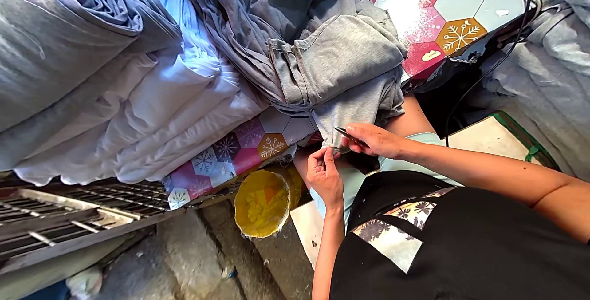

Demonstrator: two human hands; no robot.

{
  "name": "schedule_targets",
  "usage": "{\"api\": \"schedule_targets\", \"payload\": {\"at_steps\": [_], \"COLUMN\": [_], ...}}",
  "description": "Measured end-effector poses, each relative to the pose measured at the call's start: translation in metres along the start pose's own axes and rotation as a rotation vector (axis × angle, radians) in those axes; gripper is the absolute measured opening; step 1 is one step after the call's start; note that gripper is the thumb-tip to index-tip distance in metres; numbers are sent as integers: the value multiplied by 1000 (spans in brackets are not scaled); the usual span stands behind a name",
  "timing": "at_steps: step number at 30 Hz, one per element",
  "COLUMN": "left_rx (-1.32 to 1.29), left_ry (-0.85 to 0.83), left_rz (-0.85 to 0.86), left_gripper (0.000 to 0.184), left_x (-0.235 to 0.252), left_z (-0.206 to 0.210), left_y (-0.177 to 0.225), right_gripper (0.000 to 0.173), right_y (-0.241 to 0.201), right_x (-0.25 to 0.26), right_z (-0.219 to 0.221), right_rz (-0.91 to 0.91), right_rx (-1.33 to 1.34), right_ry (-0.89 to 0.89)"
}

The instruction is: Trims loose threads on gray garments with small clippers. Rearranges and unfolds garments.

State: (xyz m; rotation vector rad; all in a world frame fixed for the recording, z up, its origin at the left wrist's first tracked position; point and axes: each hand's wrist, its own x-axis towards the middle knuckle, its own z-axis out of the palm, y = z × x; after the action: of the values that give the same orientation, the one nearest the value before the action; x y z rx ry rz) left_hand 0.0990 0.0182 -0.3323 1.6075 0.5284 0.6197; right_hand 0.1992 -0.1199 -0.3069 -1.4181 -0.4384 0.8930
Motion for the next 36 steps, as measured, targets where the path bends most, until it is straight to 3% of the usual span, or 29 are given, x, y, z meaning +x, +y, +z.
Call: {"api": "schedule_targets", "payload": {"at_steps": [3,6,19,25,31,33,35,36], "left_rx": [-3,-20,-41,28,17,-6,9,32], "left_ry": [12,0,-42,-62,-67,-64,-74,-78], "left_rz": [-36,-84,-129,-82,-93,-108,-128,-134], "left_gripper": [5,4,8,11,12,13,13,13], "left_x": [0,-1,-4,-4,-5,-5,-4,-4], "left_z": [1,4,8,6,7,8,6,7], "left_y": [1,2,-3,-7,-7,-8,-6,-6], "right_gripper": [48,48,49,46,46,43,24,29], "right_y": [3,7,14,16,12,10,19,24], "right_x": [-10,-11,-2,1,-5,-11,-11,-9], "right_z": [1,6,8,13,13,12,9,8], "right_rz": [261,381,512,543,464,307,54,-24], "right_rx": [124,172,469,456,356,208,-70,-211], "right_ry": [-127,-175,-116,-63,-15,49,161,186]}}
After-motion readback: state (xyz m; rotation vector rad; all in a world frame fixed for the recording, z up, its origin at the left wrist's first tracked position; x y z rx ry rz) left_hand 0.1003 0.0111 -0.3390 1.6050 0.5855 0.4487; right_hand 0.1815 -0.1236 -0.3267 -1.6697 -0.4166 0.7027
